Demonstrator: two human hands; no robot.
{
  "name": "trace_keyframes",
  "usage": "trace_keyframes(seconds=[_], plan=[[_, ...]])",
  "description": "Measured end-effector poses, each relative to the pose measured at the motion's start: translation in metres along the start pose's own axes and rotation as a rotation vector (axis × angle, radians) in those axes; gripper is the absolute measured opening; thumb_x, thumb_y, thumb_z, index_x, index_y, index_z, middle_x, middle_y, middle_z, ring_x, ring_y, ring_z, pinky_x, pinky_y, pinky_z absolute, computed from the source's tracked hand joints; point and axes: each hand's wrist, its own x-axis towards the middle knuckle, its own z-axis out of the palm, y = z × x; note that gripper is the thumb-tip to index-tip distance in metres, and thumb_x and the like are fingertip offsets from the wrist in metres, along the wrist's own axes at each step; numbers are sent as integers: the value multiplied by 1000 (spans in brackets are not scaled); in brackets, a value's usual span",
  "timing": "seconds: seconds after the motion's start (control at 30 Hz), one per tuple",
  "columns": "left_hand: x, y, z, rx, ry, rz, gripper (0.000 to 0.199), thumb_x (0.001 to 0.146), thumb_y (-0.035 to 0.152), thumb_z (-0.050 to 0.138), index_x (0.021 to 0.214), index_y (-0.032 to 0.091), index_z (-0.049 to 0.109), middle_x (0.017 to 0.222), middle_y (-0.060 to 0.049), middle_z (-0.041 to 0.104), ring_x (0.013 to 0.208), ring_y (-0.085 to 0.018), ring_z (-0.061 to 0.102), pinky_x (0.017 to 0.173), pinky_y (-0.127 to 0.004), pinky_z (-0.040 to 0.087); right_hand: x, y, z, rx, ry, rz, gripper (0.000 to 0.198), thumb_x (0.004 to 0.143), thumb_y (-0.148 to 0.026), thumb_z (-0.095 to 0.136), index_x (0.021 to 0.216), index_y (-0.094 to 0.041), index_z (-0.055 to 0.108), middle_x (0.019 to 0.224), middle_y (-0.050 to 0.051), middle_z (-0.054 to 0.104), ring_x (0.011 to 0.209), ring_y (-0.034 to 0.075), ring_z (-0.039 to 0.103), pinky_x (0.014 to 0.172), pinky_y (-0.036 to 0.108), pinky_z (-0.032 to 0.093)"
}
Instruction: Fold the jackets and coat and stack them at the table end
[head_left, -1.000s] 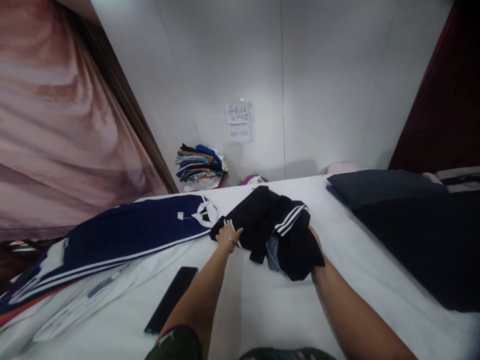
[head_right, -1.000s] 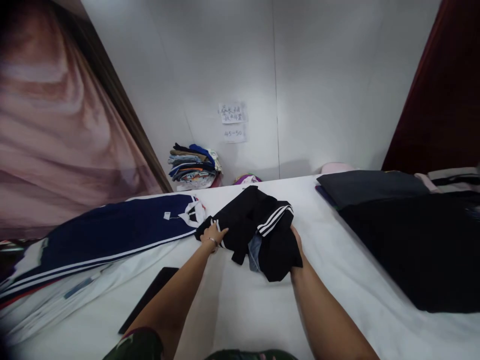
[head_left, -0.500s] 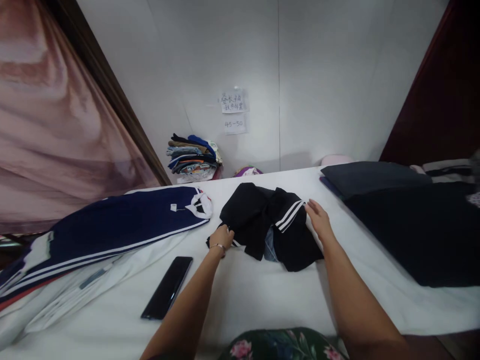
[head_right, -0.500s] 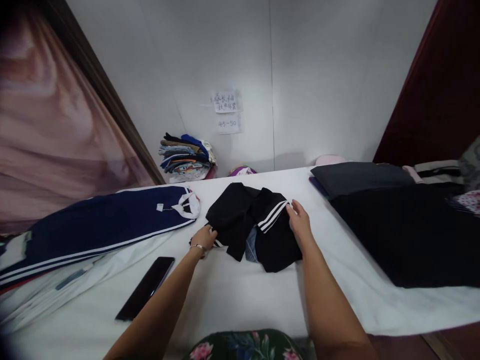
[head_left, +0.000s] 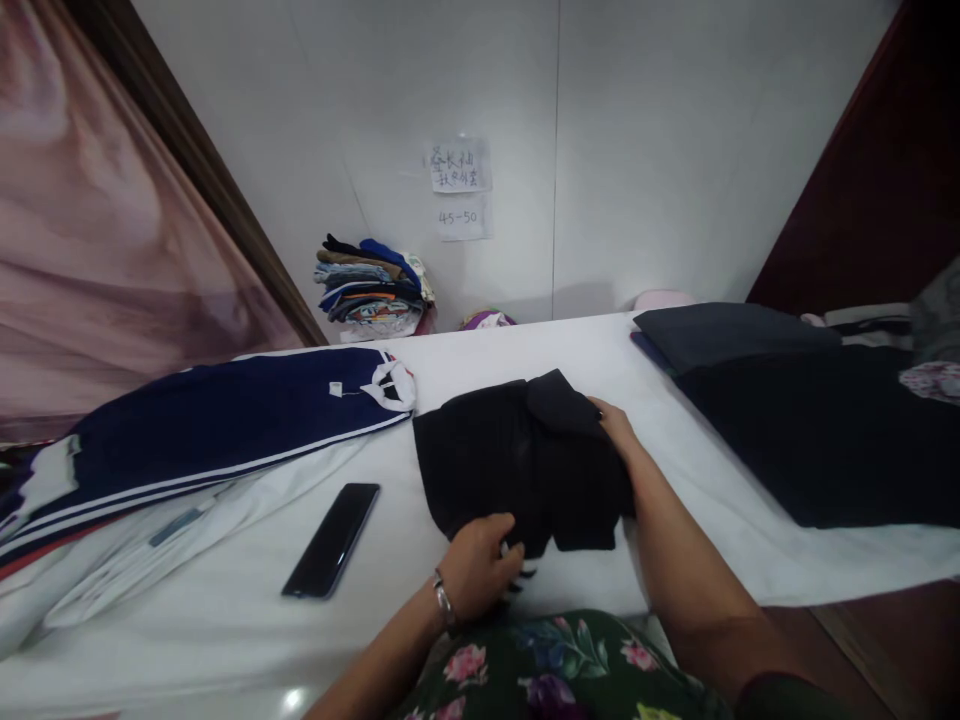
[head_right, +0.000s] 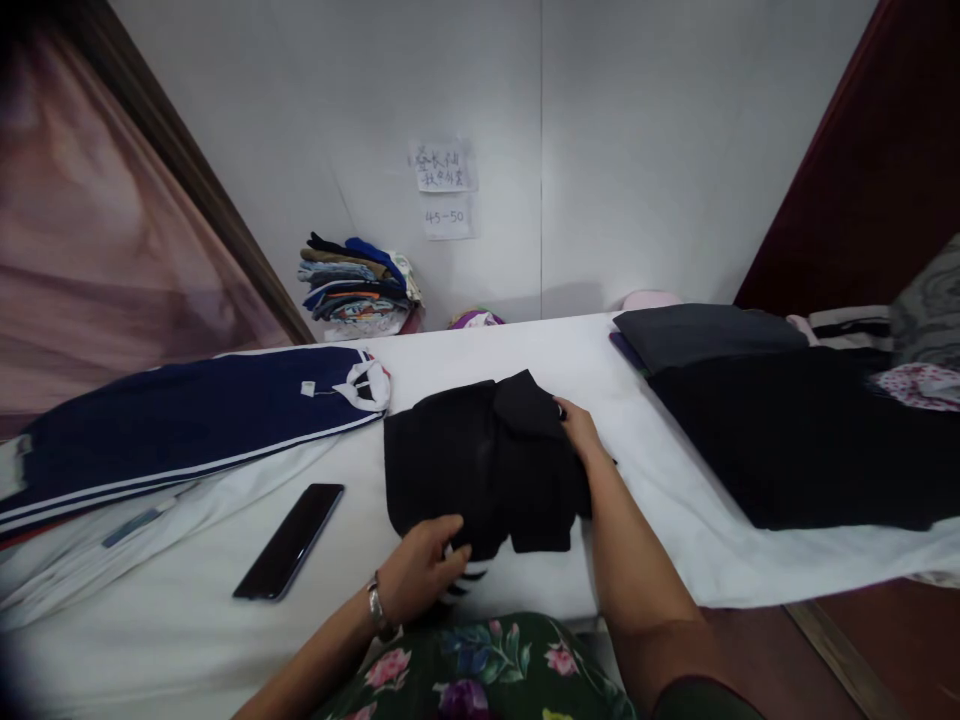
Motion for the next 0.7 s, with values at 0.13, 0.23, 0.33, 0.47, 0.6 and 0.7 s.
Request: trace_keyframes(seconds=[0.13, 0.23, 0.33, 0.47, 0.6, 0.7], plan=[[-6, 12, 5, -108, -219, 126, 29, 76, 30, 52, 57, 19, 32, 53, 6, 36, 52, -8, 36, 50, -23, 24, 7, -23, -22, 134, 38, 0, 45, 70, -30, 57, 112, -17, 64, 97, 4, 71, 86, 20, 65, 80, 34, 51], [4, 20, 6, -96, -265, 163, 35, 77, 38, 54, 55, 18, 36, 50, 7, 33, 49, -7, 32, 48, -22, 23, 25, -55, -36, 266, 38, -129, 43, 70, -34, 59, 110, -19, 65, 97, 3, 71, 85, 18, 65, 81, 33, 50], [22, 35, 14, -130, -300, 215, 27, 80, 42, 53, 67, 19, 56, 54, 7, 44, 52, -7, 40, 50, -20, 28, 55, -90, -41, 236, 20, -323, 44, 75, -38, 58, 115, -20, 63, 107, 4, 68, 94, 19, 63, 87, 36, 48], [47, 55, 28, -280, -246, 323, 34, 80, 43, 56, 106, 23, 64, 88, 1, 66, 72, -11, 58, 63, -20, 42, 82, -121, -39, -45, 75, -494, 63, 75, -38, 64, 133, -18, 49, 126, 10, 59, 116, 25, 53, 100, 44, 37], [61, 40, 11, -318, -18, 300, 29, 84, 38, 51, 104, 22, 65, 97, -2, 69, 80, -13, 62, 73, -23, 48, 50, -116, -41, -43, 158, -405, 45, 82, -40, 58, 121, -18, 59, 112, 9, 67, 108, 24, 58, 97, 42, 41], [70, -2, -21, -106, 315, 191, 25, 85, 33, 50, 103, 23, 65, 106, -3, 67, 99, -17, 60, 90, -28, 45, -7, -87, -44, 26, 102, -308, 32, 82, -42, 56, 102, -20, 69, 102, 6, 71, 100, 23, 63, 94, 40, 45]])
